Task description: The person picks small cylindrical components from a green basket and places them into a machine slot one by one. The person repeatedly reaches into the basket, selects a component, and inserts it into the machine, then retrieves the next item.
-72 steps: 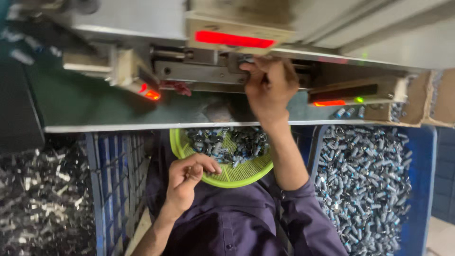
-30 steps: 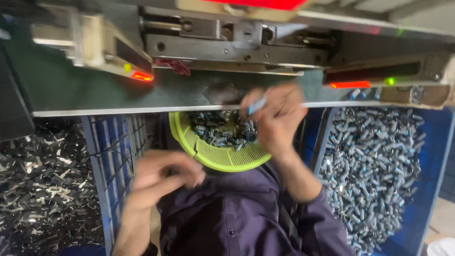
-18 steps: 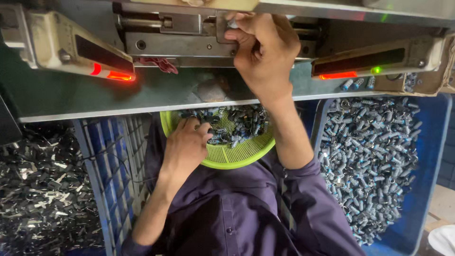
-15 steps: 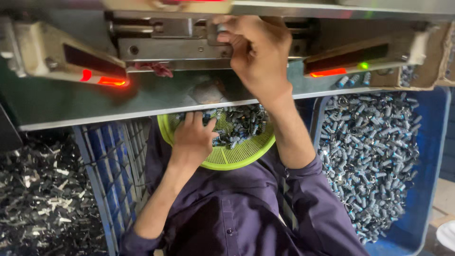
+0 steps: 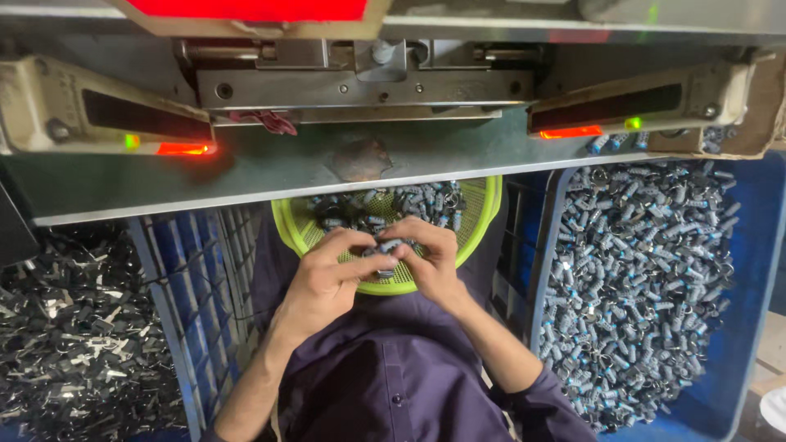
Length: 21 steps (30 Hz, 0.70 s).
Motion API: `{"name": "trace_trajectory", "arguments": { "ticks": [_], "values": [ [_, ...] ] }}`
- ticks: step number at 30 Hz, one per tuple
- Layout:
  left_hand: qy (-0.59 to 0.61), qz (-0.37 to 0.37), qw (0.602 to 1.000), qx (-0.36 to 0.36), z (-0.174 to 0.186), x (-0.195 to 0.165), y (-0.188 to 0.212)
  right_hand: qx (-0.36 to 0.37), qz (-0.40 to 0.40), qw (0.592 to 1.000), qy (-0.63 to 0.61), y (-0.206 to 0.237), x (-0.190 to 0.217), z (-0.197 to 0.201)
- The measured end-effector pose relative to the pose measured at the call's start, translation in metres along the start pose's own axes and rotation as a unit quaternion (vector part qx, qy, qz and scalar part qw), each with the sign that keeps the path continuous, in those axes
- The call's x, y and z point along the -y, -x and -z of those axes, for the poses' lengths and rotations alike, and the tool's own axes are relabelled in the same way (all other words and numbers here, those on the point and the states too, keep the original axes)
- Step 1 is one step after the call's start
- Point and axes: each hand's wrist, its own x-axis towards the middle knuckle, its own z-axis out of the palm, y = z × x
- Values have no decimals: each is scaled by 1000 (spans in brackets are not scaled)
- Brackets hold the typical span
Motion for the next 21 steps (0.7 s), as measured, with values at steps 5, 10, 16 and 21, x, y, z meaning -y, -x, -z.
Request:
{"name": "trace_trajectory", "arguments": {
  "ticks": [5,10,16,21],
  "values": [
    [236,42,969,-65,3,-20,-20,-91,79,993,4,14,-7,-6],
    [48,-1,991,-122,5,-28,-24,-99,117,988,0,11,8,-14],
    [58,17,986,-157,-3,-27,-17,-75,116,988,-64,17,5,-24],
    [40,49,982,-180,3,-49,-16,-146,-58,956,-247,12,-16,-28]
  ]
}}
